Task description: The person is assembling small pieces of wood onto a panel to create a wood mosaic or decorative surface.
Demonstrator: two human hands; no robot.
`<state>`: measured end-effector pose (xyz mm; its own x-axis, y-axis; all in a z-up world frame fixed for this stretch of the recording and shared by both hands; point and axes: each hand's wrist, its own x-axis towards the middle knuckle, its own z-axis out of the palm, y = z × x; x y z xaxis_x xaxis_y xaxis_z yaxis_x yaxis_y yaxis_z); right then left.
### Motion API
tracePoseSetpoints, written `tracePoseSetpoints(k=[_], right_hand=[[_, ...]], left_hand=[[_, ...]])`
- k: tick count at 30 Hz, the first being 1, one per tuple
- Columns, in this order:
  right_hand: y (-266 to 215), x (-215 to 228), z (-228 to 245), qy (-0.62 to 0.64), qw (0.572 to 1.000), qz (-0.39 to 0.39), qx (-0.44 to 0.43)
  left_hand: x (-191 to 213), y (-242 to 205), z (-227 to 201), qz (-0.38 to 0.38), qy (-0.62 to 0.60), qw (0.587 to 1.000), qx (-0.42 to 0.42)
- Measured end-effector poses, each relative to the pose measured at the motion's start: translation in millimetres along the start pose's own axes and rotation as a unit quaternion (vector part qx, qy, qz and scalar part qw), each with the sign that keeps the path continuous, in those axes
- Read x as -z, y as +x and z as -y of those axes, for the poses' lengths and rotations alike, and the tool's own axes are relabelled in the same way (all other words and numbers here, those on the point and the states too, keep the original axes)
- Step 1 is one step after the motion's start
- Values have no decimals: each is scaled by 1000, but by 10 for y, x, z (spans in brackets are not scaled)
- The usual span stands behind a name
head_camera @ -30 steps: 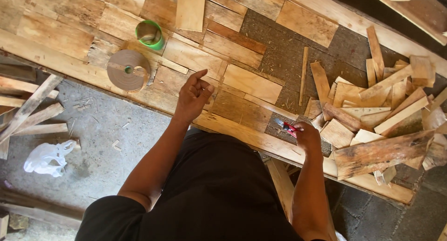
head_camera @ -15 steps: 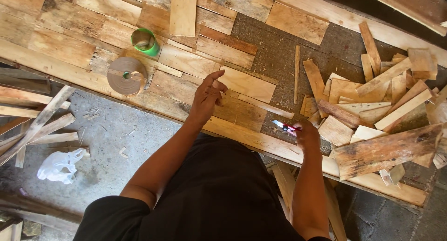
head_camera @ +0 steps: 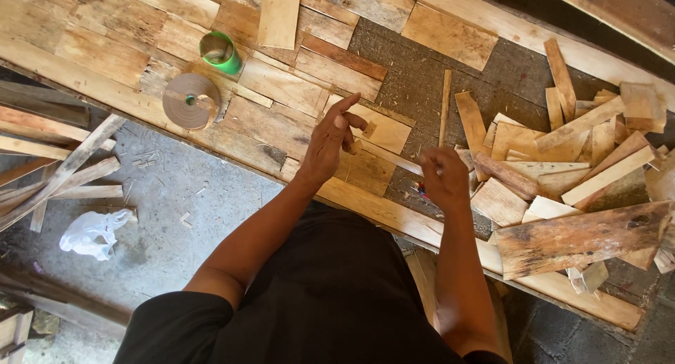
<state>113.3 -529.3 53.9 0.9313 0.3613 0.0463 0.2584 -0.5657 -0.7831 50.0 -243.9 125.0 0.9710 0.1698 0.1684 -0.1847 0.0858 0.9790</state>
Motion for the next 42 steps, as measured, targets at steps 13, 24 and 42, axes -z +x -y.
tracePoseSetpoints(k=[13, 24, 42], right_hand=[[693, -74, 797, 245, 956, 162, -10], [1188, -188, 804, 166, 974, 156, 2], [2715, -388, 140, 69, 992, 83, -63]], left_hand=[[-114, 130, -109, 42, 46, 998, 25], [67, 591, 312, 54, 68, 996, 31], [250, 1591, 1384, -8, 264, 959, 97]])
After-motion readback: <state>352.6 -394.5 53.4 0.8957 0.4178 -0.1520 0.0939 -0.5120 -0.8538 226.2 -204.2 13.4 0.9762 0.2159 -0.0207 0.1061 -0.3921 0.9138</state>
